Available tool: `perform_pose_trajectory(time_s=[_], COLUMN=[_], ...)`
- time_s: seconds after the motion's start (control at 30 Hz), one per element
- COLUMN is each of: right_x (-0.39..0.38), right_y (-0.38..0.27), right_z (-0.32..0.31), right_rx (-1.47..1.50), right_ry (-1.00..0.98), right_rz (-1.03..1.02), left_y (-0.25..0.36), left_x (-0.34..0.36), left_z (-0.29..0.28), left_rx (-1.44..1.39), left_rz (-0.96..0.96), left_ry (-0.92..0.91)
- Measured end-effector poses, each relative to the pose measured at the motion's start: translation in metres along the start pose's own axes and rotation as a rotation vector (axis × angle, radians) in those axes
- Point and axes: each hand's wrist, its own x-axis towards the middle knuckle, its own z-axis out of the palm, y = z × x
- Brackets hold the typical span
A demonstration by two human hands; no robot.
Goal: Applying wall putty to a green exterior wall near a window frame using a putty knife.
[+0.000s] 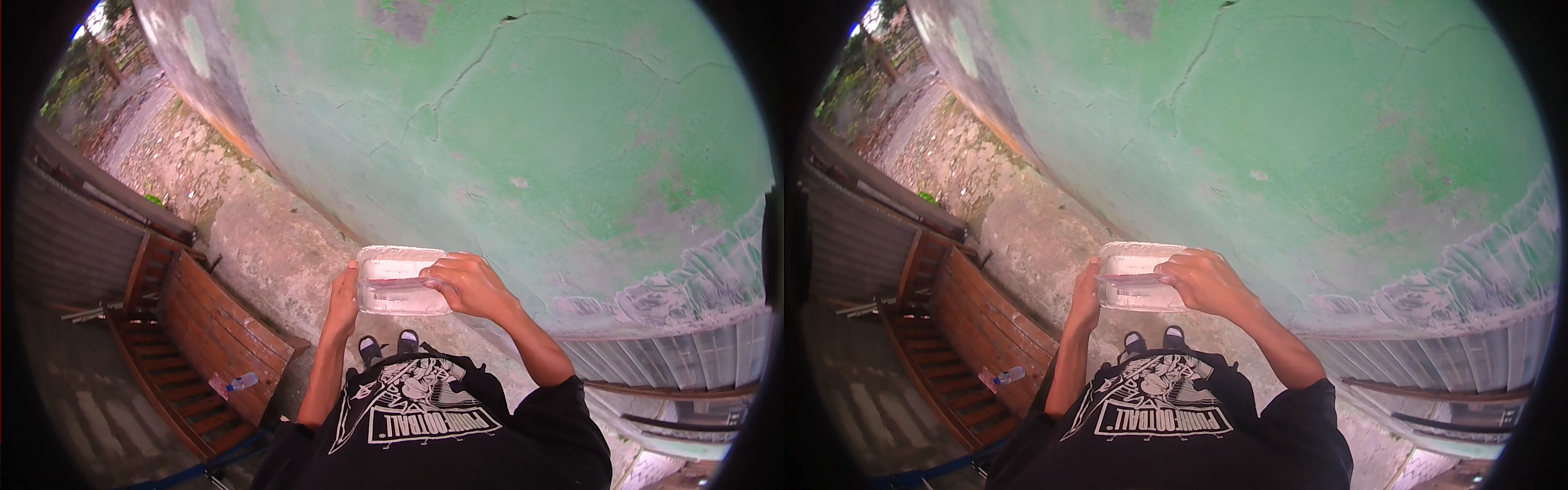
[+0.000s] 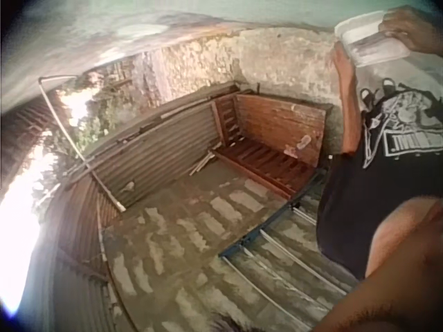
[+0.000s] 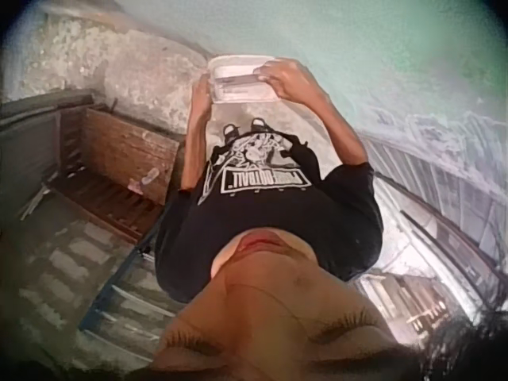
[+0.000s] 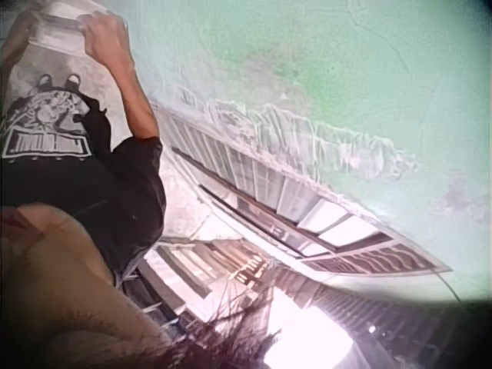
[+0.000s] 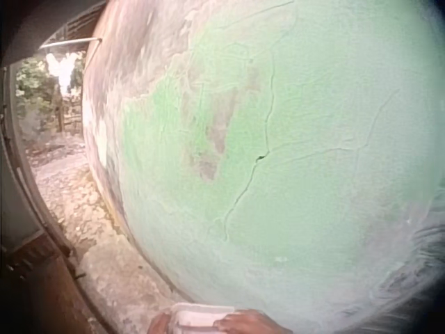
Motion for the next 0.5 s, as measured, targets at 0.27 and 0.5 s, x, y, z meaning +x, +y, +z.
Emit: perform_pose_trajectory(time_s=[0.27,0.5], right_x=[-0.042,-0.073], right_y=[0.001,0.0], right_z=[-0.009,-0.024], right_rx=[0.029,-0.048], right_ry=[-0.023,0.127], right_rz=[0.158,0.261], left_y=[-0.011,-0.021], left_x=[0.018,0.03], left_z=[0.037,0.068], left_rx=[0.002,0.085], left_rz=[0.004,-0.001], left_ry=[-0.068,-0.166])
